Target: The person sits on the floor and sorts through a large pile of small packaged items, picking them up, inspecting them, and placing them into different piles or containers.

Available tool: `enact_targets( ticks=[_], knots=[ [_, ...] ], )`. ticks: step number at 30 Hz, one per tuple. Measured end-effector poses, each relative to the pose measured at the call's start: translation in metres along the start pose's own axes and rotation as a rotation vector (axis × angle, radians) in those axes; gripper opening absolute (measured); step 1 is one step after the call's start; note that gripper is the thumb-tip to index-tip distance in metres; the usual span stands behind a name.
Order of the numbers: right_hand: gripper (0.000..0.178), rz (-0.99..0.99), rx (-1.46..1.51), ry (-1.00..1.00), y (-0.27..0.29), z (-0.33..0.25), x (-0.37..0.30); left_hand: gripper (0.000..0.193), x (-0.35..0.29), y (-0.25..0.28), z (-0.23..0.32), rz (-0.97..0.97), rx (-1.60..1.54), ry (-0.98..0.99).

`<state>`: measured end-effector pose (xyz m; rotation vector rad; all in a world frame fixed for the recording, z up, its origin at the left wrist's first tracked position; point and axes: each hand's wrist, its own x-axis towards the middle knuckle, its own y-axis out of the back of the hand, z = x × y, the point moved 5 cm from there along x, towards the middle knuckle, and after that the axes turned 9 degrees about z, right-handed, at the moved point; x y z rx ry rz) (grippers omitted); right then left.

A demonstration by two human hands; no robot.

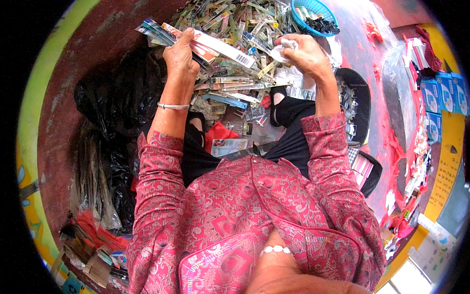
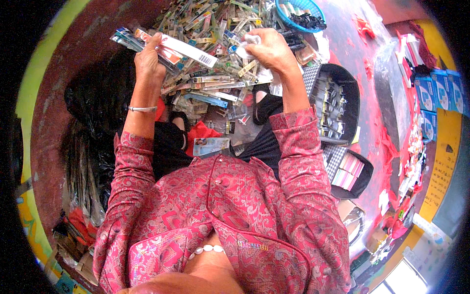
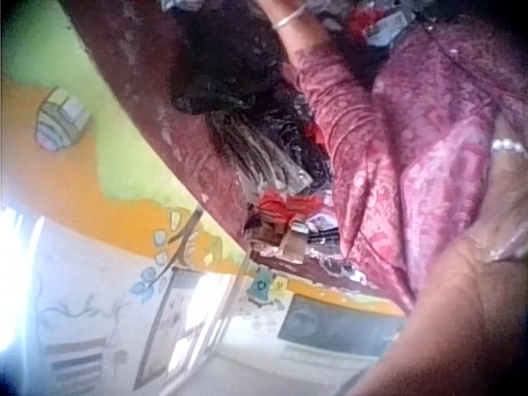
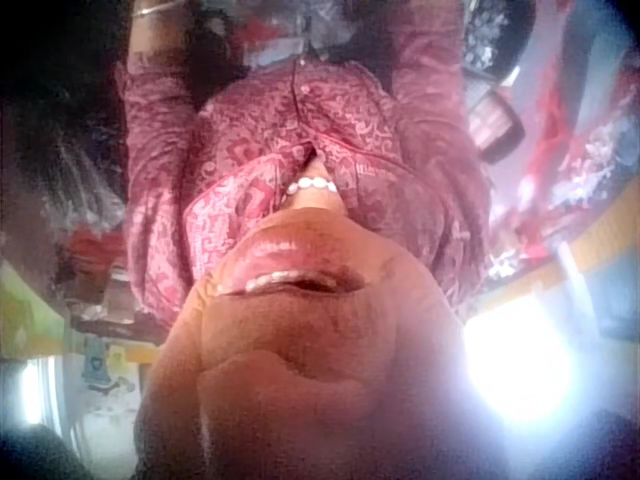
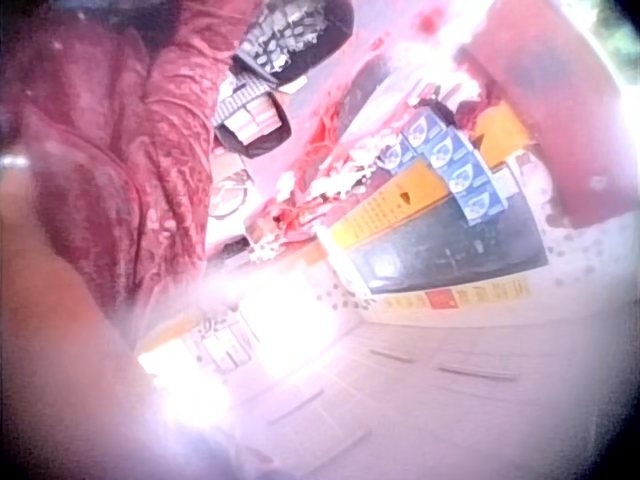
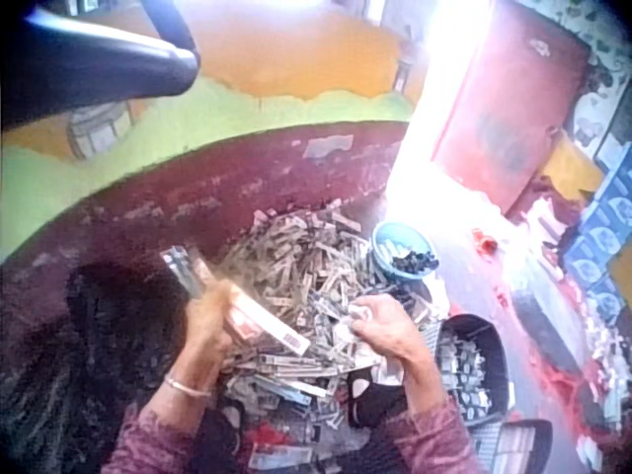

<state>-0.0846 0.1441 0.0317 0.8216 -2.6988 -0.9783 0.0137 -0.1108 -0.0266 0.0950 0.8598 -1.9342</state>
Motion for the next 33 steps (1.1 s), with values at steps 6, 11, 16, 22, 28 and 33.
enact_targets(
  ticks=[6,11,16,22,28,33],
  knots=[
    [0.029,-0.247,0.361,-0.169,-0.04,-0.032,-0.017,0.012,0.003,-0.001,-0.004,-0.025,-0.1,0.036],
    [0.024,0.25,-0.116,0.371,-0.039,-0.067,-0.025,0.012,0.003,-0.009,-0.003,-0.085,-0.159,0.101],
    [0.019,0.579,-0.589,0.713,-0.039,-0.085,-0.04,0.025,-0.004,-0.016,-0.002,-0.192,-0.182,0.165],
    [0.024,0.72,-0.581,0.857,-0.035,-0.09,-0.048,0.027,-0.013,-0.023,0.002,-0.236,-0.216,0.145],
    [0.014,0.619,-0.009,0.287,-0.016,-0.072,-0.033,0.017,-0.019,-0.016,-0.001,-0.243,-0.057,0.106],
    [0.017,0.342,0.787,-0.127,-0.043,-0.037,-0.015,0.017,-0.047,-0.033,0.001,-0.408,0.137,-0.035]
  ],
)
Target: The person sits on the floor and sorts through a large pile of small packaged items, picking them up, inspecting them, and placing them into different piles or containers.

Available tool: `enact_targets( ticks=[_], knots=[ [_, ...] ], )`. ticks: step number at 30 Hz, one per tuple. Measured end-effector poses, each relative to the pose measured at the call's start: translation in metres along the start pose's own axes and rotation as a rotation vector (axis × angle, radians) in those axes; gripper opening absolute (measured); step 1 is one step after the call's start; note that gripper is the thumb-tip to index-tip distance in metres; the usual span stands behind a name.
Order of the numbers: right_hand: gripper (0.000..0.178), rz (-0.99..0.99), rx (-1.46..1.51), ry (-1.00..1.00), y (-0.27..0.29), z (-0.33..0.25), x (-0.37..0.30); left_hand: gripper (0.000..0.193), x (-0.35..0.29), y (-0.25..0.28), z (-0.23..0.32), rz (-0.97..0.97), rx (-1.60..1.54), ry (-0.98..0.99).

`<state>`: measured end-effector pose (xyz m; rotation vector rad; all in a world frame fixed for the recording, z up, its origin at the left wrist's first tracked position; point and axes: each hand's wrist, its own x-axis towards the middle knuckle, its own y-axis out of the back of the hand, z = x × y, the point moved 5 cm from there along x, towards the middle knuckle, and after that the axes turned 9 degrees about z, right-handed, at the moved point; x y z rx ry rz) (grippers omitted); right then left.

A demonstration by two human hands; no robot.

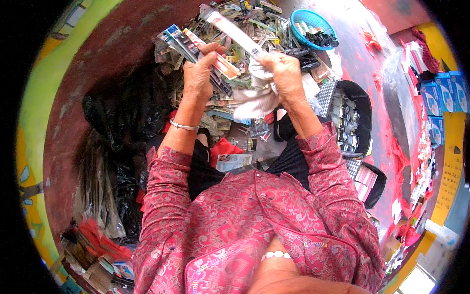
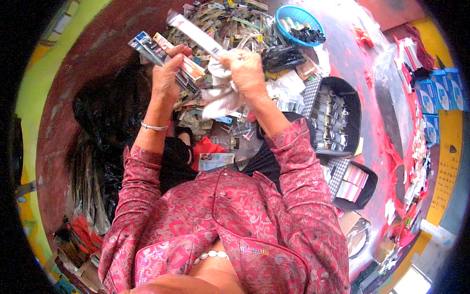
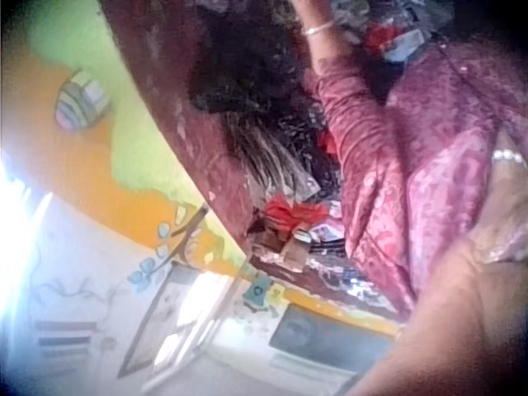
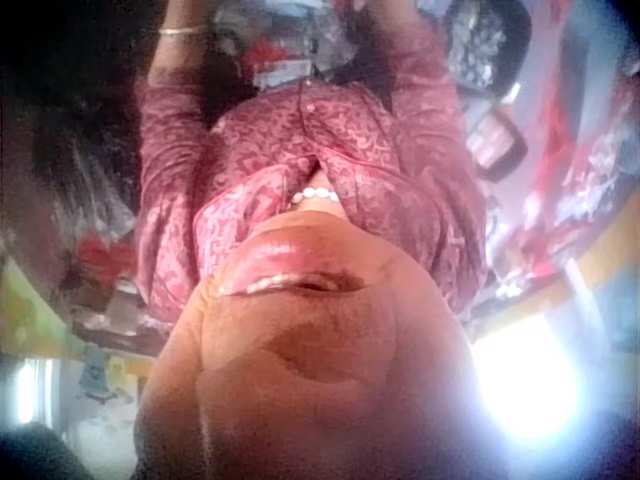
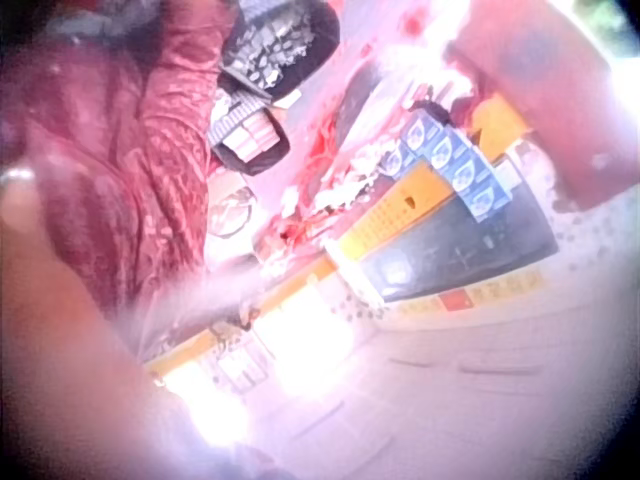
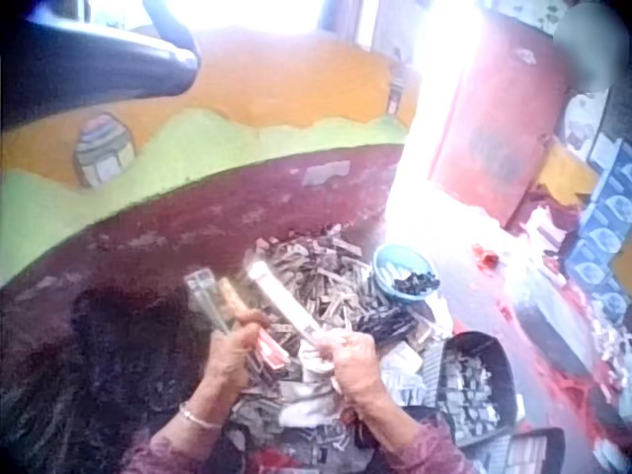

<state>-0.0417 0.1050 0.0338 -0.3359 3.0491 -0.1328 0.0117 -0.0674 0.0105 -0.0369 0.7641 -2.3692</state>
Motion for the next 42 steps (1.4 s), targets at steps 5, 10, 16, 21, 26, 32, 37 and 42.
enact_targets(
  ticks=[5,10,16,21,26,32,37,42],
  knots=[
    [0.026,-0.131,-0.448,0.105,-0.019,0.003,-0.006,0.034,0.0,-0.001,-0.001,-0.071,-0.087,0.062],
    [0.022,-0.191,-0.458,0.01,-0.02,0.005,-0.012,0.029,-0.003,-0.003,-0.001,-0.074,-0.195,0.103],
    [0.022,-0.075,-0.359,-0.002,-0.016,0.015,-0.006,0.018,-0.005,-0.001,-0.004,-0.03,-0.224,0.078],
    [0.028,-0.196,-0.651,0.096,-0.023,0.012,-0.013,0.016,-0.007,-0.005,-0.005,-0.173,-0.136,0.076],
    [0.034,-0.217,-0.732,0.011,-0.018,0.006,-0.012,0.027,-0.014,-0.01,-0.003,-0.296,-0.167,0.21],
    [0.037,-0.414,-0.813,0.096,-0.025,0.011,-0.018,0.041,-0.015,-0.009,-0.014,-0.31,-0.229,0.411],
    [0.045,-0.479,-0.875,0.007,-0.012,-0.006,-0.008,0.034,-0.013,-0.01,-0.011,-0.272,0.237,0.297],
    [0.038,-0.186,-0.451,0.064,0.008,-0.037,0.019,0.022,-0.02,-0.016,-0.018,-0.357,0.379,0.362]
  ],
)
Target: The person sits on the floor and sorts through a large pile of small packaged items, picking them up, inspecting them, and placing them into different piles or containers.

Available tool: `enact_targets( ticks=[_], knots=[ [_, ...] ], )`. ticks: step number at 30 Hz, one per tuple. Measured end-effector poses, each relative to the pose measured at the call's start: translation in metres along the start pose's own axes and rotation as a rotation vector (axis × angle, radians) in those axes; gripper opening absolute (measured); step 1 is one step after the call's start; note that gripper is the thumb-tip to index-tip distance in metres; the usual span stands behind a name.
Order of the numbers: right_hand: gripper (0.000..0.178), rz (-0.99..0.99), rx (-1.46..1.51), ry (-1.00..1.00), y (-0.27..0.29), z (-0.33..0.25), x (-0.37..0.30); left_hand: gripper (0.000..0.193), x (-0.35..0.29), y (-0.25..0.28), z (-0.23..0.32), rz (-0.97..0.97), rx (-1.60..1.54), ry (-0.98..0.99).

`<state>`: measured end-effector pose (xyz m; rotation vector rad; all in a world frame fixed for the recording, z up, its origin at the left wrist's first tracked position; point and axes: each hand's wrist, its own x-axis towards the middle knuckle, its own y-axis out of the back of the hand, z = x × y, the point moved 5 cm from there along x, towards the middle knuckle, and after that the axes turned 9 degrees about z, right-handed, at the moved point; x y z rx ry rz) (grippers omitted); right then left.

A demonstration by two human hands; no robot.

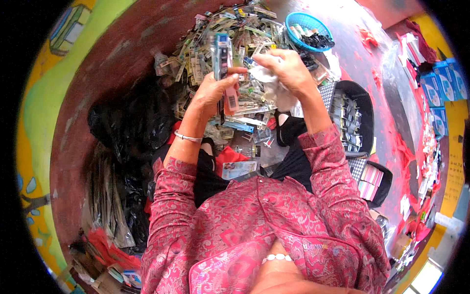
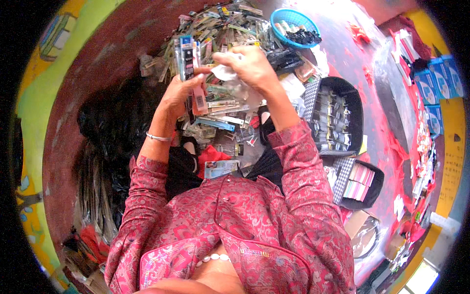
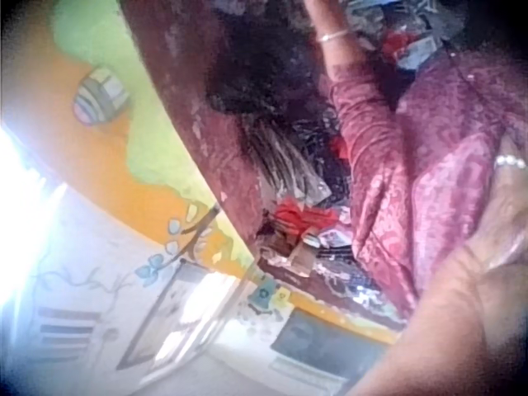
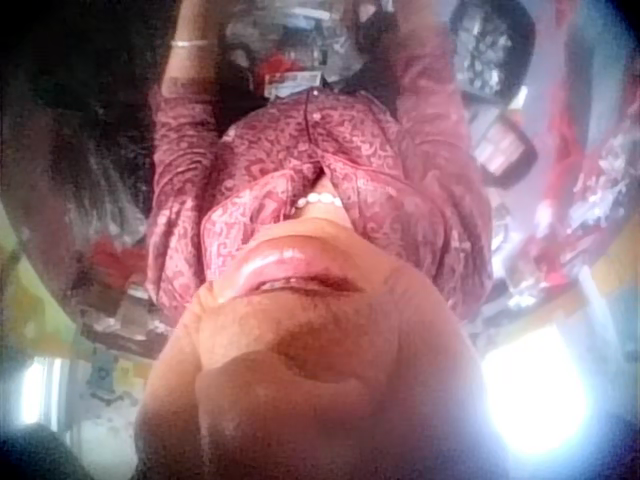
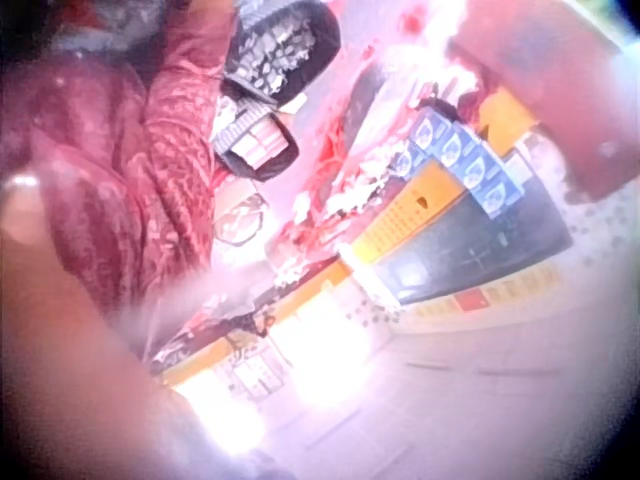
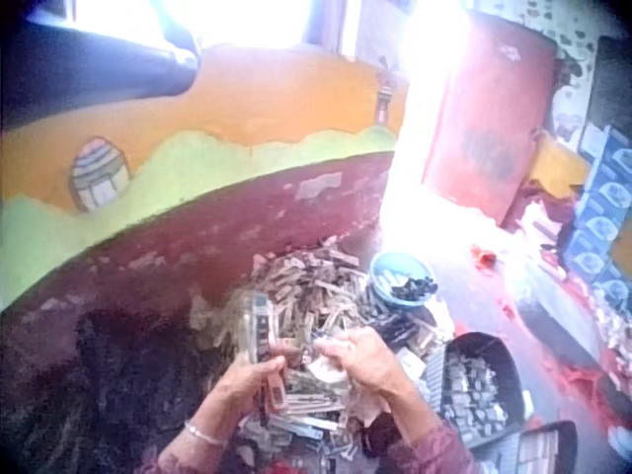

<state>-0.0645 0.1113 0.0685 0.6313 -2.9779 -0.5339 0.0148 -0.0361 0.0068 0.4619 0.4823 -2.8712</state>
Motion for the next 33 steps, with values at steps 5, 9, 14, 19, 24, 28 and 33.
enact_targets(
  ticks=[5,9,14,19,24,28,33],
  knots=[
    [0.033,-0.026,0.036,0.049,-0.023,0.005,0.006,0.02,-0.009,-0.023,-0.017,-0.1,0.046,0.091],
    [0.019,-0.019,0.058,0.032,-0.02,0.015,0.009,0.025,-0.007,-0.026,-0.023,-0.125,-0.011,0.146],
    [0.013,0.073,0.236,-0.01,-0.021,0.026,0.014,0.032,-0.006,-0.024,-0.025,-0.188,-0.342,0.227],
    [0.019,0.224,0.099,0.082,-0.019,0.039,0.023,0.048,-0.005,-0.025,-0.029,-0.288,-0.498,0.343],
    [0.015,0.296,0.055,0.104,-0.006,0.034,0.024,0.05,-0.011,-0.028,-0.022,-0.356,-0.561,0.332],
    [0.013,0.208,0.313,0.032,0.0,0.034,0.028,0.03,-0.004,-0.011,-0.027,-0.113,-0.385,0.236],
    [0.015,0.189,0.314,-0.047,0.001,0.031,0.029,0.027,-0.007,-0.013,-0.022,-0.092,-0.343,0.205]
  ],
)
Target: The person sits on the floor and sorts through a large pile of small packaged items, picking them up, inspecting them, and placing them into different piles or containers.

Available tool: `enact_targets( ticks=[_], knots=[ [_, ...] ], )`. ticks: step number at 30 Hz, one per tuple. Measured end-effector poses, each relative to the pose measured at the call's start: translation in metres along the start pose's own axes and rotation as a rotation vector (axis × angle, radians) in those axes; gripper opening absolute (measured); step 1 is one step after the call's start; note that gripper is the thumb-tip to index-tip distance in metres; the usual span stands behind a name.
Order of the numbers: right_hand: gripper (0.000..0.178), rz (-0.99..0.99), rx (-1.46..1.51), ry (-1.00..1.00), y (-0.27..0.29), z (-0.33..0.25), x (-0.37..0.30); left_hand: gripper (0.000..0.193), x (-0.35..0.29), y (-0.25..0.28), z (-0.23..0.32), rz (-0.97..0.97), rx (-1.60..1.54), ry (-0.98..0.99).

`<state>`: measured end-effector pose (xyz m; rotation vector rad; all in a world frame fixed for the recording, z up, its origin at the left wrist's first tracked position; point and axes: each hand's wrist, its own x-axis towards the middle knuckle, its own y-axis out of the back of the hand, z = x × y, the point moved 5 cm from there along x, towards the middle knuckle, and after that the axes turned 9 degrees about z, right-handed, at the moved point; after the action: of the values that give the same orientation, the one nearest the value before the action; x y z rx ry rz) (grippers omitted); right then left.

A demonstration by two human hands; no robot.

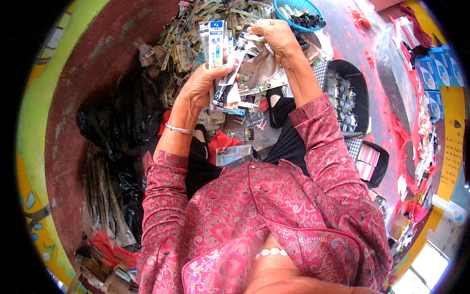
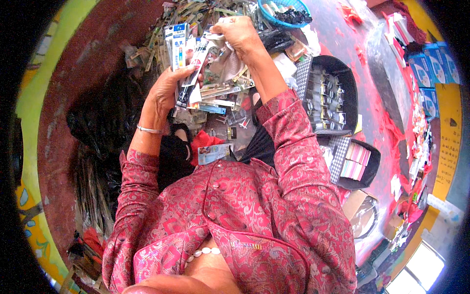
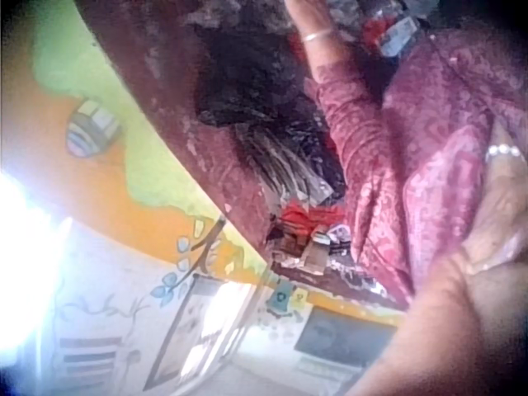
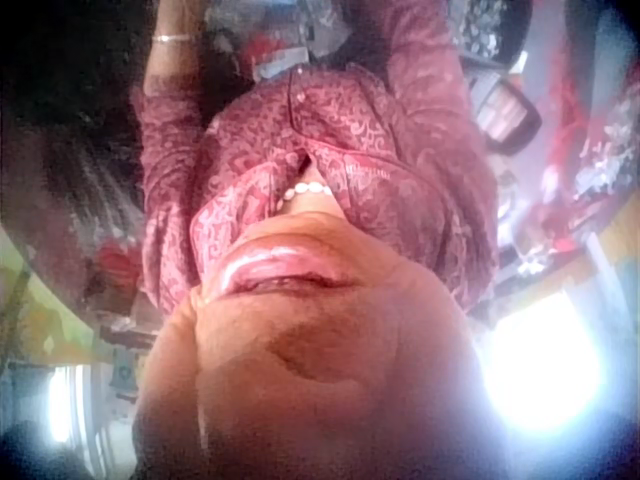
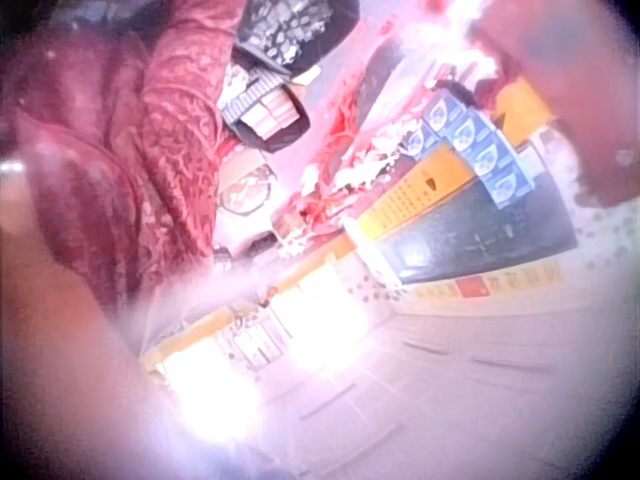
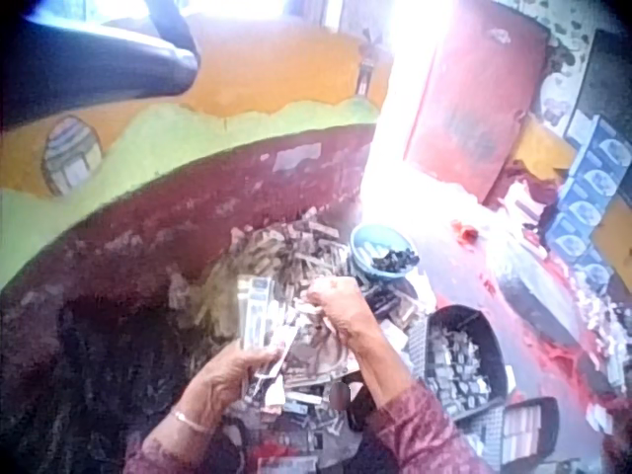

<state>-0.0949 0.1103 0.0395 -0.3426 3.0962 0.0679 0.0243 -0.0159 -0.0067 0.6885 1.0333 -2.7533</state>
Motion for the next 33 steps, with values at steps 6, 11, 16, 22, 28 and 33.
enact_targets(
  ticks=[6,11,16,22,28,33],
  knots=[
    [0.025,0.391,-0.463,0.538,-0.001,-0.046,-0.026,0.027,0.001,0.004,0.006,0.104,0.041,-0.108],
    [0.017,-0.013,-0.73,0.953,-0.046,-0.035,-0.06,0.026,-0.002,0.001,0.005,0.099,0.171,-0.153],
    [0.02,0.443,-0.927,0.754,0.012,-0.036,-0.011,0.058,-0.013,-0.009,0.004,-0.053,0.192,-0.133],
    [0.026,0.116,0.096,-0.115,0.033,0.007,0.017,0.044,-0.006,-0.001,0.014,0.095,0.028,-0.24],
    [0.027,-0.264,-0.132,-0.031,-0.032,-0.004,-0.03,0.032,-0.005,-0.006,0.009,0.044,0.092,-0.274],
    [0.017,-0.259,0.231,-0.204,-0.023,0.001,-0.024,0.031,-0.006,0.005,0.017,0.093,0.037,-0.135]
  ],
)
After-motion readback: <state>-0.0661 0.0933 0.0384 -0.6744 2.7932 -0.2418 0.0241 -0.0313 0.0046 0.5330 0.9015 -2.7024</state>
